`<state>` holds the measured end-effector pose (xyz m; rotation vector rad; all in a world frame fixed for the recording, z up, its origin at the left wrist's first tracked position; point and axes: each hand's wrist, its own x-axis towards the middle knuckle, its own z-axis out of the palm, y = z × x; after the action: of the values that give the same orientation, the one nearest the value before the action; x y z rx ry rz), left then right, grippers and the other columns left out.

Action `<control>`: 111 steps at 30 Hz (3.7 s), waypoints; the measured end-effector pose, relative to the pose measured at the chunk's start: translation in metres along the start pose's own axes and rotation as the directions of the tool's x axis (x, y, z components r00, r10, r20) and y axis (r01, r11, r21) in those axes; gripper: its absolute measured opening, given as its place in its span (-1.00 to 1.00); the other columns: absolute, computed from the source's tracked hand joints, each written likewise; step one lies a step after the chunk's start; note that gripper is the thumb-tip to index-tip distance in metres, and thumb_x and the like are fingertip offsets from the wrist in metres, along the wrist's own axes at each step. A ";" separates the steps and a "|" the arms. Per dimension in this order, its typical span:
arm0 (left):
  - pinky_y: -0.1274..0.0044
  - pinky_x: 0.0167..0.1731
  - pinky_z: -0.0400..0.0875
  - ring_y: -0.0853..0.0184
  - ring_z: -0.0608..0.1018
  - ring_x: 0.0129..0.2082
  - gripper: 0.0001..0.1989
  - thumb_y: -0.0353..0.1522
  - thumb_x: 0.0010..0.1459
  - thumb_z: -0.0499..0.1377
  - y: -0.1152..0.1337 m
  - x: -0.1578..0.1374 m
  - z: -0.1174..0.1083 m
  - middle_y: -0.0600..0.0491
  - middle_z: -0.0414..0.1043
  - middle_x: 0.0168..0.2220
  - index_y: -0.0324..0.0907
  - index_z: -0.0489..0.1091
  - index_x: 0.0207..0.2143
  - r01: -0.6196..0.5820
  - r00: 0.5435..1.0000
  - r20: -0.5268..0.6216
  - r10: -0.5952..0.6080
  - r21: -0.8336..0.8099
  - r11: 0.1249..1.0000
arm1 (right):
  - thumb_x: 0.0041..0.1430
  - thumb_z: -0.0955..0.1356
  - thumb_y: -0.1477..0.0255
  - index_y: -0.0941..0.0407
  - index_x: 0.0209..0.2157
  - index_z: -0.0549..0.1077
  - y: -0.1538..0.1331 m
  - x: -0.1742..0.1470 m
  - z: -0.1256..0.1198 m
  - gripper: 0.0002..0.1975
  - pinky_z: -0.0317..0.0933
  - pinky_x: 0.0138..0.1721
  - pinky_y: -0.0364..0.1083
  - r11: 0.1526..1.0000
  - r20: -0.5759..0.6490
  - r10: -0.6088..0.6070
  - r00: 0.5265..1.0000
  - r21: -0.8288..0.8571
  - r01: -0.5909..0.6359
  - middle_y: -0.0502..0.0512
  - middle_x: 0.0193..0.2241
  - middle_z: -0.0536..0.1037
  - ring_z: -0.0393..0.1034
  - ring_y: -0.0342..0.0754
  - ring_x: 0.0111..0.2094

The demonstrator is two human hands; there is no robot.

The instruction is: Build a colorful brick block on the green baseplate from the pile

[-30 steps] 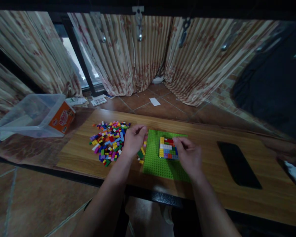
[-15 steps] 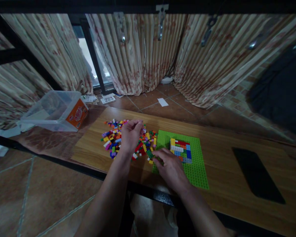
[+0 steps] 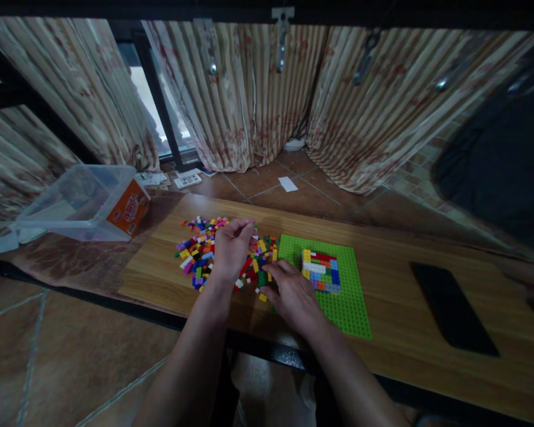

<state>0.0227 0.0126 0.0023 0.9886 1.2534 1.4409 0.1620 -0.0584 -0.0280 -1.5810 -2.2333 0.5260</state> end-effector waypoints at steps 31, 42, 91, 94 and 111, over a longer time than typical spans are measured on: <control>0.62 -0.56 0.32 0.45 0.43 -0.59 -0.87 -0.36 0.02 0.21 -0.015 -0.017 0.019 0.11 0.45 -0.54 -0.23 0.50 -0.37 0.021 0.933 0.347 -0.098 0.219 0.976 | 0.13 0.40 0.26 0.03 -0.17 0.50 0.053 -0.041 -0.055 -0.76 0.38 -0.16 0.04 0.972 -0.299 0.122 0.946 0.228 -0.053 0.13 -0.06 0.44 0.42 0.07 -0.09; 0.60 -0.51 0.33 0.41 0.49 -0.53 -0.82 -0.44 0.05 0.14 -0.037 -0.034 0.036 0.10 0.49 -0.50 -0.19 0.50 -0.28 -0.058 0.813 0.561 -0.155 0.343 0.937 | 0.14 0.40 0.29 0.05 -0.11 0.50 0.064 -0.042 -0.047 -0.73 0.32 -0.01 0.11 0.988 -0.258 0.085 0.962 0.150 -0.048 0.15 -0.05 0.44 0.41 0.10 -0.05; 0.54 -0.36 0.41 0.32 0.59 -0.37 -0.71 -0.35 0.12 0.17 -0.034 -0.047 0.055 0.00 0.59 -0.33 -0.23 0.41 -0.09 -0.331 0.844 0.528 -0.095 0.652 0.682 | 0.00 0.45 0.42 0.07 -0.22 0.44 0.079 -0.045 -0.057 -0.75 0.28 -0.01 0.12 0.979 -0.245 0.150 0.958 0.171 -0.110 0.14 -0.06 0.42 0.38 0.08 -0.05; 0.53 -0.37 0.40 0.31 0.59 -0.37 -0.68 -0.31 0.12 0.18 -0.033 -0.048 0.056 -0.01 0.59 -0.32 -0.23 0.40 -0.07 -0.330 0.845 0.525 -0.100 0.660 0.675 | 0.00 0.44 0.41 0.06 -0.21 0.45 0.080 -0.045 -0.057 -0.74 0.27 0.01 0.12 0.978 -0.239 0.152 0.959 0.176 -0.111 0.13 -0.04 0.42 0.38 0.08 -0.04; 0.44 -0.27 0.42 0.17 0.59 -0.25 -0.44 -0.12 0.06 0.23 -0.027 -0.054 0.062 -0.09 0.56 -0.22 -0.25 0.35 0.05 -0.303 0.873 0.466 -0.142 0.748 0.591 | -0.01 0.47 0.48 0.07 -0.22 0.45 0.080 -0.044 -0.058 -0.73 0.24 0.02 0.07 0.970 -0.222 0.171 0.960 0.209 -0.124 0.10 -0.11 0.42 0.37 0.03 -0.06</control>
<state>0.0983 -0.0259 -0.0146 1.9150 1.4890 0.5158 0.2690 -0.0697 -0.0205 -1.6234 -1.8394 0.5435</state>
